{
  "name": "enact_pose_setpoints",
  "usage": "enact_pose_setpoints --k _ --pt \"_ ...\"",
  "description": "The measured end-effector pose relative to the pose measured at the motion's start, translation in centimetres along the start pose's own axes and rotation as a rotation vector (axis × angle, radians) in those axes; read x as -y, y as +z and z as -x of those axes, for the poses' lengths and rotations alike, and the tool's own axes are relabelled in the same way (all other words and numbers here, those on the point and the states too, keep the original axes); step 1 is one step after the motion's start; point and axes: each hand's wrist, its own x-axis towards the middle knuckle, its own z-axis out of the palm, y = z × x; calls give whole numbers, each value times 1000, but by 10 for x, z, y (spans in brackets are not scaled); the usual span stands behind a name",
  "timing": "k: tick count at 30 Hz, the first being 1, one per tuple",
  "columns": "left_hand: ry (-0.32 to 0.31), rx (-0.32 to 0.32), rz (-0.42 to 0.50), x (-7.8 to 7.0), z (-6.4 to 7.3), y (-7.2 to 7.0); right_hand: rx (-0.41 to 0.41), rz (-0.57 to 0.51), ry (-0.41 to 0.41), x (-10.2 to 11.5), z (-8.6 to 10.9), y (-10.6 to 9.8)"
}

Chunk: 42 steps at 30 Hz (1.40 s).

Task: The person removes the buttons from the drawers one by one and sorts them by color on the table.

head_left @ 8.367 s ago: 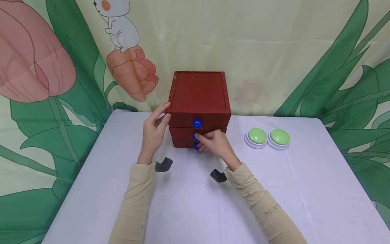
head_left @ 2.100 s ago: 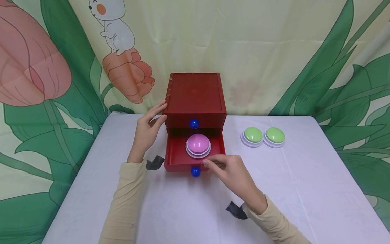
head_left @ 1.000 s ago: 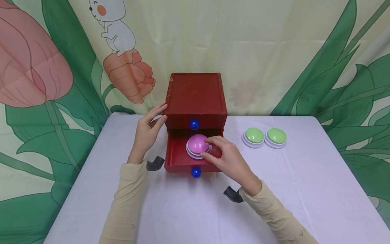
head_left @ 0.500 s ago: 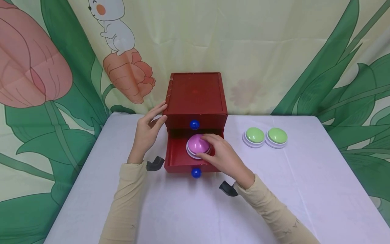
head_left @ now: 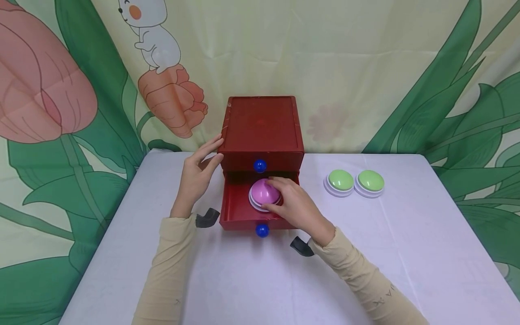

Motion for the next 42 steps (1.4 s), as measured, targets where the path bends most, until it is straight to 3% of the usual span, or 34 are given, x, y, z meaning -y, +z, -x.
enact_pose_setpoints --k 8,17,28,35,42 --pt "10 -1 -5 4 0 0 39 60 -7 -1 -5 -1" --pt "45 -10 12 33 -5 -2 61 97 3 -2 -9 0" --pt "20 -10 2 30 -5 0 -8 110 -39 -6 -10 4" --pt "9 -3 -12 2 0 1 -51 95 -59 -8 -10 6" --pt "6 -3 -4 7 -1 0 -108 36 -102 -10 -8 6"
